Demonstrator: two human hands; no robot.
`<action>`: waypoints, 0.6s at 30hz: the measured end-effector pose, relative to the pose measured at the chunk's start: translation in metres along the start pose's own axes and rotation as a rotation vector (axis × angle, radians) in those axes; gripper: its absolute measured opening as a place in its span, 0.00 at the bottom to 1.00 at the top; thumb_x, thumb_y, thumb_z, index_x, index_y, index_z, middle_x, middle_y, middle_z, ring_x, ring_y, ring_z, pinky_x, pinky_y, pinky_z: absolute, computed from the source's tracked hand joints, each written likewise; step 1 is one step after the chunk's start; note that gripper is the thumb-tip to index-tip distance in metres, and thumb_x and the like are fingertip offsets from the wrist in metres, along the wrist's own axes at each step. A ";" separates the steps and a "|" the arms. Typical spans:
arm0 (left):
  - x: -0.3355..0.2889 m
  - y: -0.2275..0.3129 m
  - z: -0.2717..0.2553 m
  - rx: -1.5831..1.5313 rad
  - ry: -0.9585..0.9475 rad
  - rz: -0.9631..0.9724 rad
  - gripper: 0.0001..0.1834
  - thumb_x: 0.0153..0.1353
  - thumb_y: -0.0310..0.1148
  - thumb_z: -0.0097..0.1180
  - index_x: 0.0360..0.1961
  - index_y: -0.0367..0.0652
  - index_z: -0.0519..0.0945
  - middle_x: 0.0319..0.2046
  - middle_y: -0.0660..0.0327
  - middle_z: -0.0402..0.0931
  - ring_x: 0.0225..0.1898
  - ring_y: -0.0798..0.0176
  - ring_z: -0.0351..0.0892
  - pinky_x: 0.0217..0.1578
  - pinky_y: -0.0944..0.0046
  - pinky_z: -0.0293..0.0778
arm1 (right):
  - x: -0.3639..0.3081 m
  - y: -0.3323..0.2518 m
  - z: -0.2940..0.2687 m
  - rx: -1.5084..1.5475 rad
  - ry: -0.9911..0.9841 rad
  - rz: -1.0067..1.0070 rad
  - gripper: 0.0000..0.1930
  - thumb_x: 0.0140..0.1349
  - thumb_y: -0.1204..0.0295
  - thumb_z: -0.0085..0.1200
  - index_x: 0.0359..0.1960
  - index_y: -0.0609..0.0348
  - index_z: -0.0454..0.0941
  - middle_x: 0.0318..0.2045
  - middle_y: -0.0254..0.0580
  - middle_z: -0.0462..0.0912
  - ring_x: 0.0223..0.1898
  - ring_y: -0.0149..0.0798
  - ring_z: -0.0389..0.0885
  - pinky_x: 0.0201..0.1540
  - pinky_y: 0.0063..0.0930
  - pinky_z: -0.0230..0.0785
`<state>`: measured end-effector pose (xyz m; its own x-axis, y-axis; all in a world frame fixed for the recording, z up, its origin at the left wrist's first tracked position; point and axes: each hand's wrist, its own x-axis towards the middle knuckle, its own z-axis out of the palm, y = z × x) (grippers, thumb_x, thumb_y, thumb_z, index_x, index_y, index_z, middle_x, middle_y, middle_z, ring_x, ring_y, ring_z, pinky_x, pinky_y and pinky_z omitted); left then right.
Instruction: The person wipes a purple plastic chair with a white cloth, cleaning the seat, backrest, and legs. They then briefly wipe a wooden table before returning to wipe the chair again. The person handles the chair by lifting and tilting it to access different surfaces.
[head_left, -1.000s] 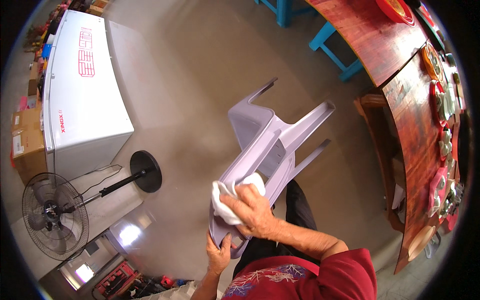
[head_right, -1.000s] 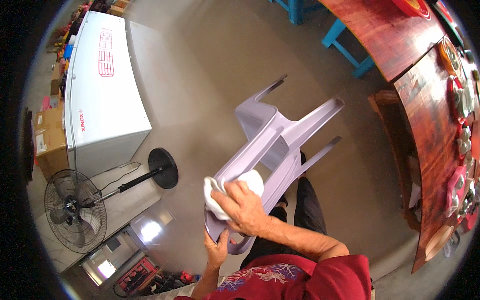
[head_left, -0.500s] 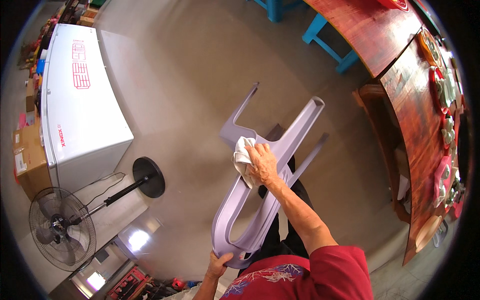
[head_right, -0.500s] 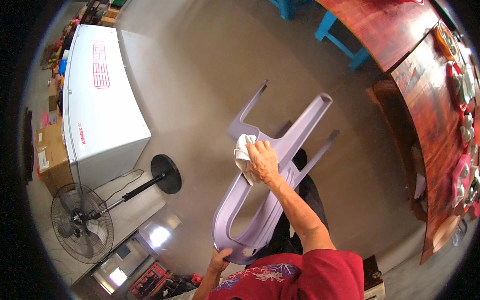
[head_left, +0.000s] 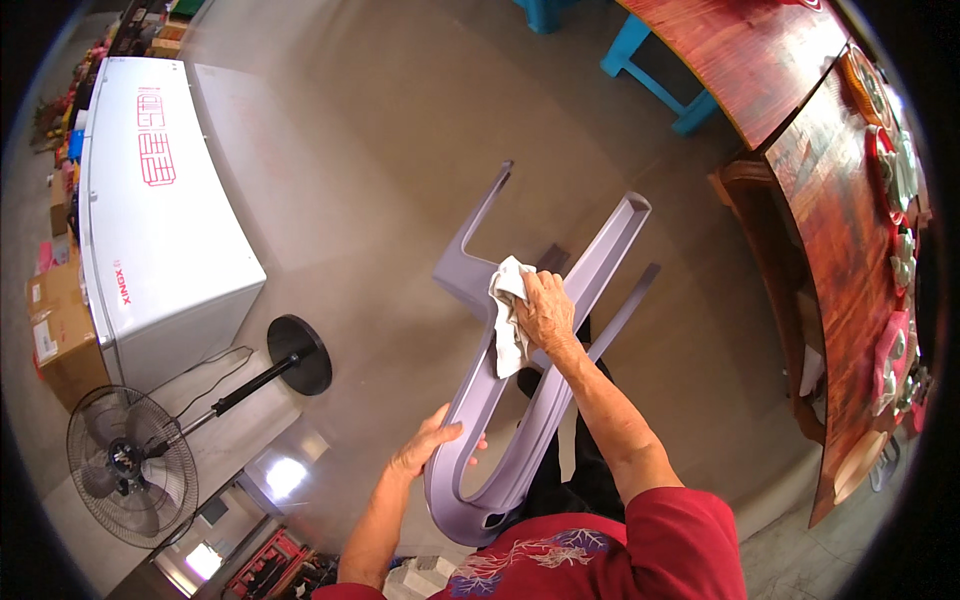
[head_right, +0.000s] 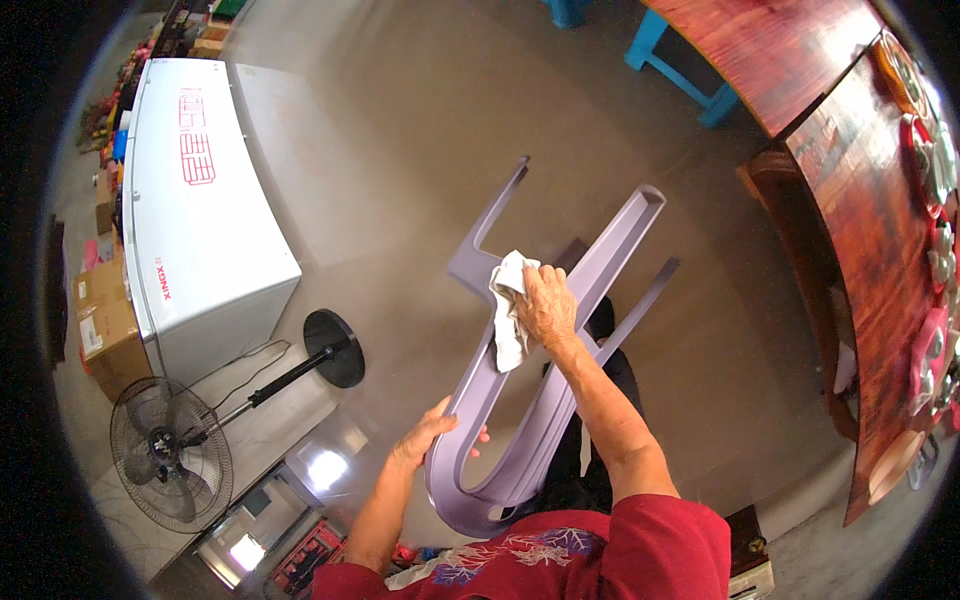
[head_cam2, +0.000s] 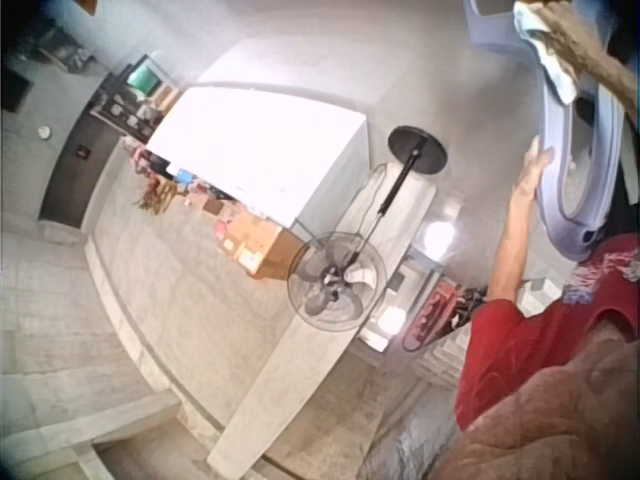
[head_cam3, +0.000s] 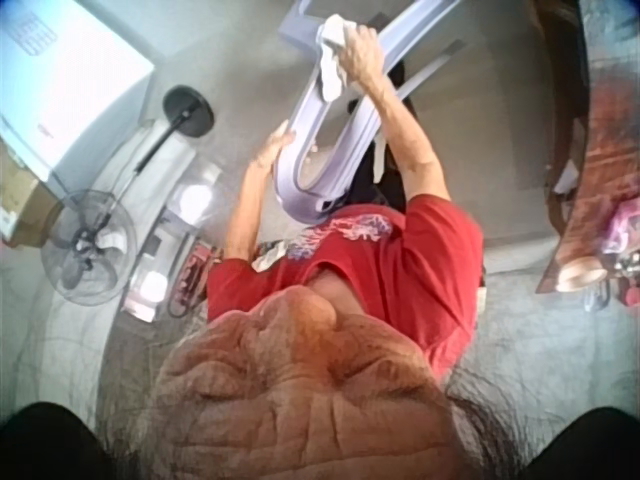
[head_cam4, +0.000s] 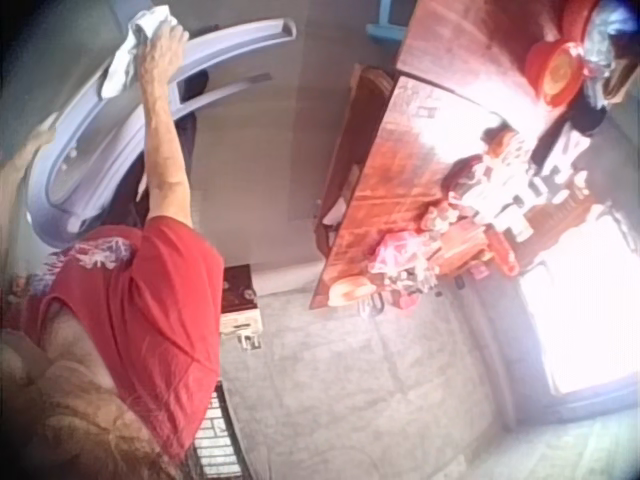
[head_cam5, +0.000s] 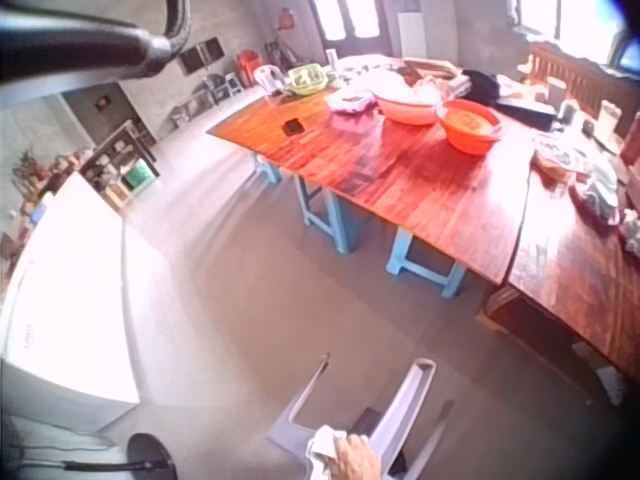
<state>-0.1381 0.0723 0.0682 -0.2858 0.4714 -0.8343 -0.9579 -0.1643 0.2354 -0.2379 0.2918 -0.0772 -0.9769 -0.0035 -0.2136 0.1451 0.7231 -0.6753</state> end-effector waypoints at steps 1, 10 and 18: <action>0.009 0.006 0.002 -0.039 -0.013 -0.034 0.35 0.60 0.44 0.54 0.62 0.39 0.54 0.46 0.44 0.72 0.45 0.47 0.77 0.36 0.48 0.80 | 0.001 0.000 -0.005 -0.005 -0.033 0.026 0.21 0.47 0.69 0.60 0.46 0.54 0.72 0.36 0.41 0.72 0.41 0.47 0.71 0.41 0.40 0.70; 0.045 0.024 0.051 -0.012 0.029 -0.154 0.26 0.59 0.26 0.52 0.58 0.42 0.59 0.36 0.51 0.73 0.30 0.62 0.76 0.25 0.60 0.77 | 0.029 0.076 -0.046 -0.217 0.316 0.076 0.16 0.47 0.74 0.54 0.40 0.52 0.71 0.31 0.44 0.73 0.36 0.49 0.73 0.33 0.41 0.71; 0.047 0.026 0.080 0.276 0.046 -0.128 0.29 0.57 0.21 0.50 0.59 0.41 0.58 0.35 0.53 0.73 0.28 0.65 0.73 0.22 0.64 0.75 | -0.006 0.041 -0.082 0.054 0.043 -0.224 0.22 0.41 0.76 0.60 0.42 0.50 0.75 0.36 0.46 0.72 0.37 0.50 0.71 0.37 0.41 0.68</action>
<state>-0.1789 0.1592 0.0752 -0.1667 0.4323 -0.8862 -0.9588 0.1386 0.2480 -0.2390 0.3778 -0.0462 -0.9913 -0.1296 -0.0242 -0.0695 0.6693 -0.7397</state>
